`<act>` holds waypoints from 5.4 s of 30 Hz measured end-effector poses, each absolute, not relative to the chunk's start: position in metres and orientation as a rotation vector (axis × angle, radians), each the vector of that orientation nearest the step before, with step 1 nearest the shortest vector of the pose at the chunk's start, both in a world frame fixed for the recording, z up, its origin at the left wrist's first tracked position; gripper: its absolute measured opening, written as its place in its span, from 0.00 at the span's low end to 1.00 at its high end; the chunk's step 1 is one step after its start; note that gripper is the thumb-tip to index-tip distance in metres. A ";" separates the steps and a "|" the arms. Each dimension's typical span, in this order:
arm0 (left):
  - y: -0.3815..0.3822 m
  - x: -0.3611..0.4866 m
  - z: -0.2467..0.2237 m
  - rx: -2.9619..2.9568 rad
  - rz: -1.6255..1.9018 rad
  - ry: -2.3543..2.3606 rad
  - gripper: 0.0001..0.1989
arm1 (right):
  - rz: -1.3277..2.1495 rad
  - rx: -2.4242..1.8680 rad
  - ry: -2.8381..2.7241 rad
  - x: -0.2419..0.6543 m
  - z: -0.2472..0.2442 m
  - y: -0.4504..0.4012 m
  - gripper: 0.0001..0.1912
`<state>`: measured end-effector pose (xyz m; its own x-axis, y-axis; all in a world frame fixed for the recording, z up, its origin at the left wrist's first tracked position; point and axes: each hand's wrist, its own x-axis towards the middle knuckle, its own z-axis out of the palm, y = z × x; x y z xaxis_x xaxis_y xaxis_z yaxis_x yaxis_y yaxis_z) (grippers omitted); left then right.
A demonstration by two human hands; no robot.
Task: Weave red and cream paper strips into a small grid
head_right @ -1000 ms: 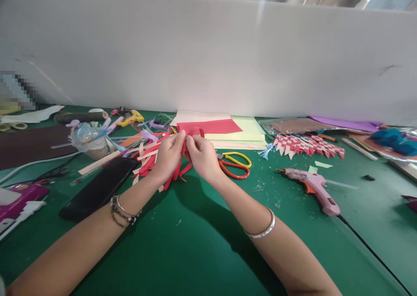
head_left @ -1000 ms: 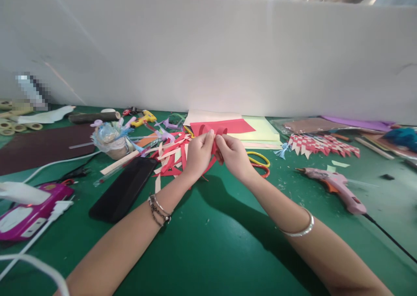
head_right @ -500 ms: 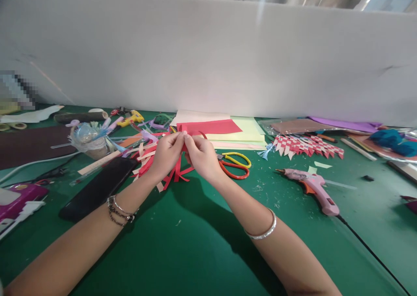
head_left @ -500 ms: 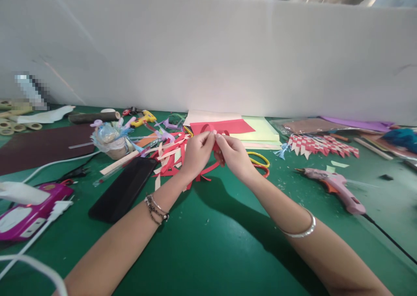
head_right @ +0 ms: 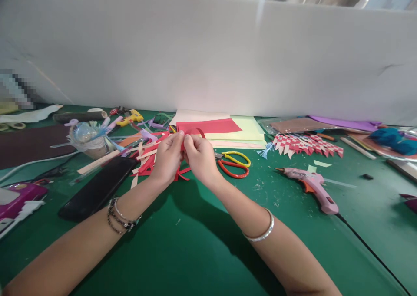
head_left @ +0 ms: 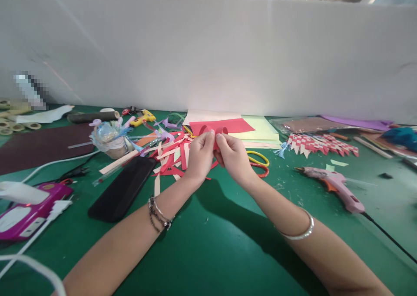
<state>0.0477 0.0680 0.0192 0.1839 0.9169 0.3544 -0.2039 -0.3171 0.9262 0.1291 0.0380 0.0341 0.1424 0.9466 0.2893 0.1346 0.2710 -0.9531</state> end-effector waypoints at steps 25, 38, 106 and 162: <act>0.082 0.029 0.040 1.866 1.170 0.802 0.18 | 0.681 -1.141 -1.426 0.145 0.037 0.044 0.15; 0.080 0.031 0.034 2.114 1.251 0.913 0.17 | 0.761 -1.149 -1.423 0.148 0.040 0.045 0.17; 0.063 0.043 0.026 1.844 1.548 0.839 0.18 | 0.798 -1.024 -1.116 0.118 0.034 0.030 0.19; 0.085 -0.012 0.067 2.437 0.810 0.961 0.31 | 0.879 -0.995 -1.972 0.179 0.087 0.017 0.12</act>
